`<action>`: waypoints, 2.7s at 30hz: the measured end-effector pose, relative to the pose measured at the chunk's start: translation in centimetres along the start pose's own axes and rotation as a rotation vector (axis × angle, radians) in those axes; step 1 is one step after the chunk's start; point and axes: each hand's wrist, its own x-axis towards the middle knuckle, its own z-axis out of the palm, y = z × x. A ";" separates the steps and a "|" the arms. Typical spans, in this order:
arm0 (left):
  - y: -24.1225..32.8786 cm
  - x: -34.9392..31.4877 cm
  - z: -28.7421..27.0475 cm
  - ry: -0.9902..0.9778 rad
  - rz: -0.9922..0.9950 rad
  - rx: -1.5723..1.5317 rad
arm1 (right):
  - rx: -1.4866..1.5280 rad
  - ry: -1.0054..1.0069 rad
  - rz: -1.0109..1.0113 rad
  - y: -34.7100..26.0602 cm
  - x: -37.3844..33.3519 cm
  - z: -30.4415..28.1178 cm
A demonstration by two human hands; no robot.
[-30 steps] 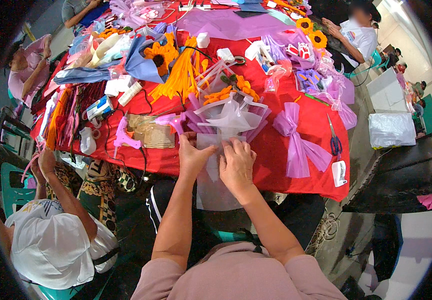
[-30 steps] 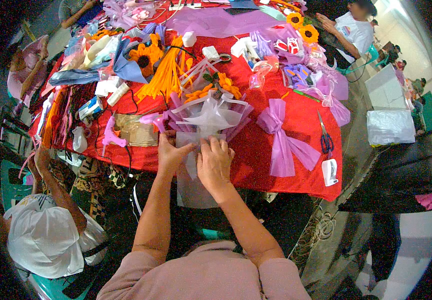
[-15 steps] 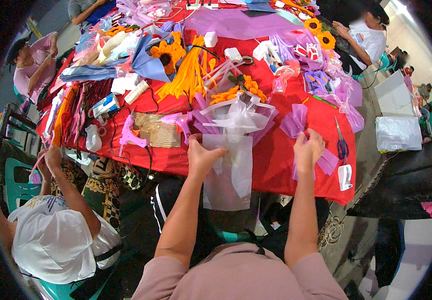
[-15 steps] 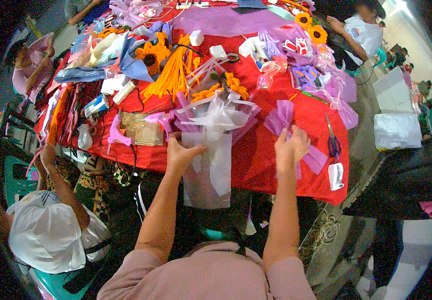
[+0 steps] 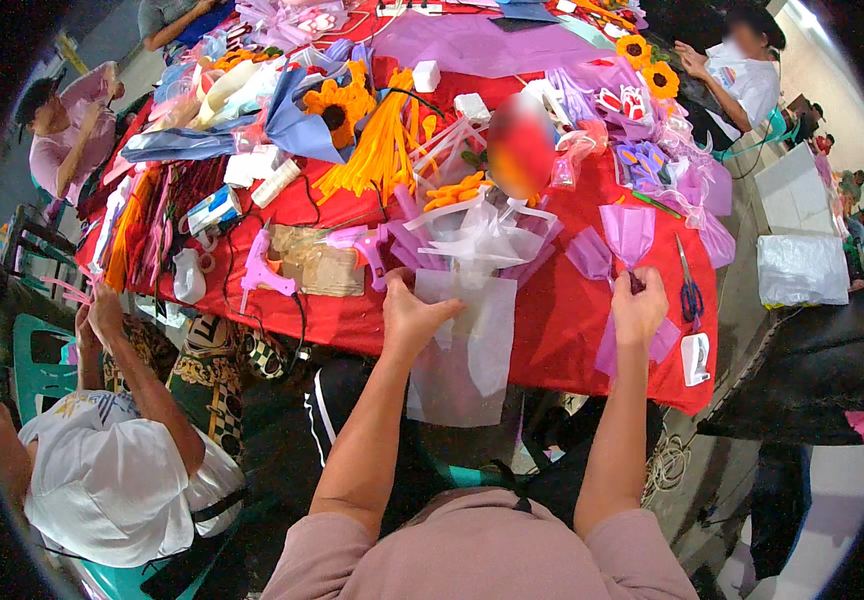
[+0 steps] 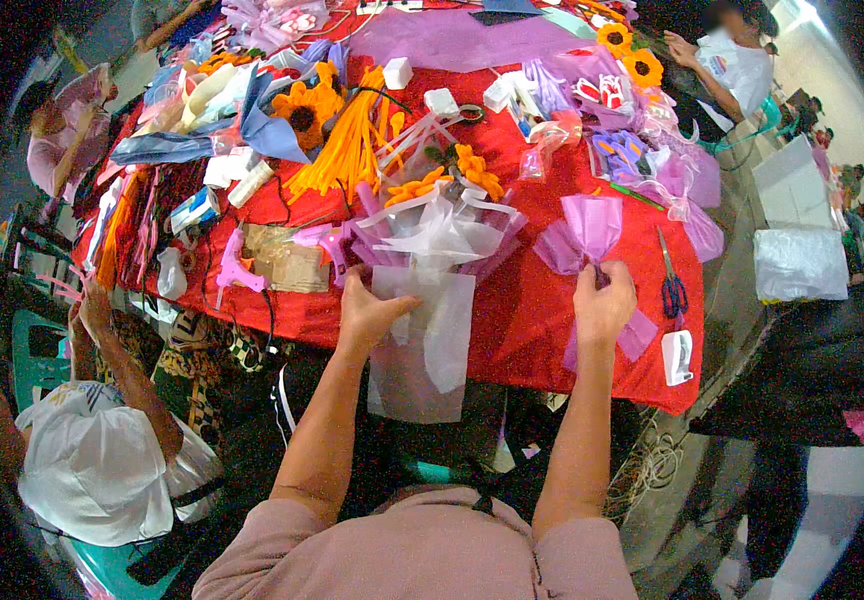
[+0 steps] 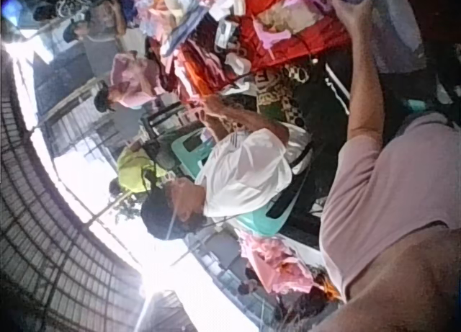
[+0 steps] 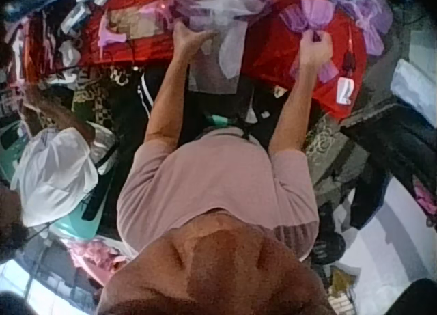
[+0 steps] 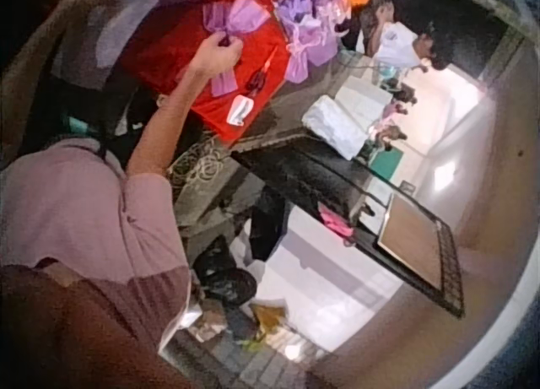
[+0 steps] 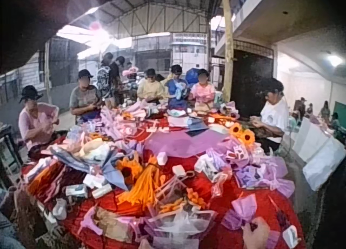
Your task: The person folds purple and white tissue paper into layers and secures them with adhesive tape to assemble a small decorative bouquet.
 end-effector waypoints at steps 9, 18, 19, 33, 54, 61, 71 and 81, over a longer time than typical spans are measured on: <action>-0.6 0.7 0.2 -0.087 0.149 -0.102 | 0.533 -0.669 -0.265 -15.3 -8.9 2.4; -0.3 -0.1 -0.1 0.053 0.150 -0.175 | 0.441 -0.668 -0.167 -15.3 -8.6 6.1; -0.4 0.0 0.0 0.038 0.138 -0.197 | 0.436 -0.672 -0.163 -15.3 -8.4 6.1; -1.7 0.5 0.7 0.066 0.209 -0.220 | 0.386 -0.699 -0.151 -14.9 -8.2 6.5; -1.3 0.2 0.1 0.011 0.000 -0.138 | 0.539 -0.322 0.011 -11.1 -5.2 -0.5; 0.4 -0.3 0.3 0.007 0.014 -0.102 | -0.096 -0.133 -0.033 3.5 -2.0 -0.1; 0.1 -0.5 0.2 0.055 0.032 -0.064 | 0.572 -0.406 0.233 -7.1 -10.5 5.1; 0.8 -2.9 -1.0 0.074 0.030 -0.253 | 0.644 -0.377 0.282 -8.0 -12.2 5.8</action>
